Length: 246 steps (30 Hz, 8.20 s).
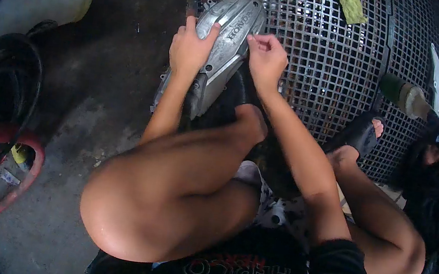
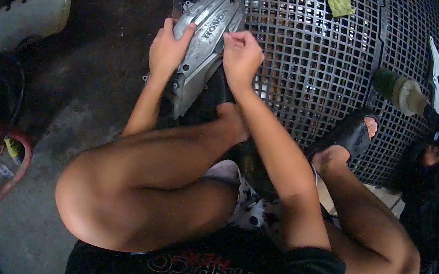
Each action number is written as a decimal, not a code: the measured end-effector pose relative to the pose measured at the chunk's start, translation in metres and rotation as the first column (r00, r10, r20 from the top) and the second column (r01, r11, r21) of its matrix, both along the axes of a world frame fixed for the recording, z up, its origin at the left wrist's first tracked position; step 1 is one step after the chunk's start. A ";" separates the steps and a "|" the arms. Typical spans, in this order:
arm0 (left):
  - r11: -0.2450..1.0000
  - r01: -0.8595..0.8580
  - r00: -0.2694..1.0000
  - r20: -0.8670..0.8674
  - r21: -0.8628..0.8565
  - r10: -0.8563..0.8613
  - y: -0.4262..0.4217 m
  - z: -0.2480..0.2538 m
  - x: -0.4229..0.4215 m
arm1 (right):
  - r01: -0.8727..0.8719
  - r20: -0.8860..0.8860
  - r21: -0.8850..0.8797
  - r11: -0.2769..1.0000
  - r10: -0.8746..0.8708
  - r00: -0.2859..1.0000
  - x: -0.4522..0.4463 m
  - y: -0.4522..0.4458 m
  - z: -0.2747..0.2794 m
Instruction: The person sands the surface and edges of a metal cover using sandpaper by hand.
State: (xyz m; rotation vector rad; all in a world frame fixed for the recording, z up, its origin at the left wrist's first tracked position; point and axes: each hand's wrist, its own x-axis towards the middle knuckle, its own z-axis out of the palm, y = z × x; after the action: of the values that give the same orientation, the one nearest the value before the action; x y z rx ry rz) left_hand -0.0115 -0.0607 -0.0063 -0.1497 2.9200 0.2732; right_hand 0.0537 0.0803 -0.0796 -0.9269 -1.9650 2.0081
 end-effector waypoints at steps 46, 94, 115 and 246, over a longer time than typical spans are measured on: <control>0.983 0.033 0.980 0.189 0.181 -0.067 0.014 0.046 -0.014 | 0.136 0.134 -0.327 0.935 -0.097 0.986 0.028 0.079 -0.025; 0.985 -0.009 0.895 0.440 0.170 -0.068 0.007 -0.060 -0.051 | 0.165 -0.017 0.151 0.975 -0.164 0.986 0.031 0.118 -0.058; 0.940 -0.069 0.994 0.102 0.335 0.037 0.007 -0.056 0.019 | -0.109 -0.227 0.483 0.869 0.245 0.943 -0.026 0.098 0.009; 0.956 0.292 0.927 -0.255 0.035 -0.274 0.077 -0.058 0.025 | -0.161 -0.130 0.687 0.709 0.337 0.932 -0.061 0.113 -0.035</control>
State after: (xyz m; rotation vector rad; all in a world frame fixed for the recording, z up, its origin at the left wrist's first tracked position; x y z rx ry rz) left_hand 0.0139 0.0160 -0.0639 0.3410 3.1165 0.3736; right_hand -0.0070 0.1928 -0.1150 -0.2247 -2.4743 1.2247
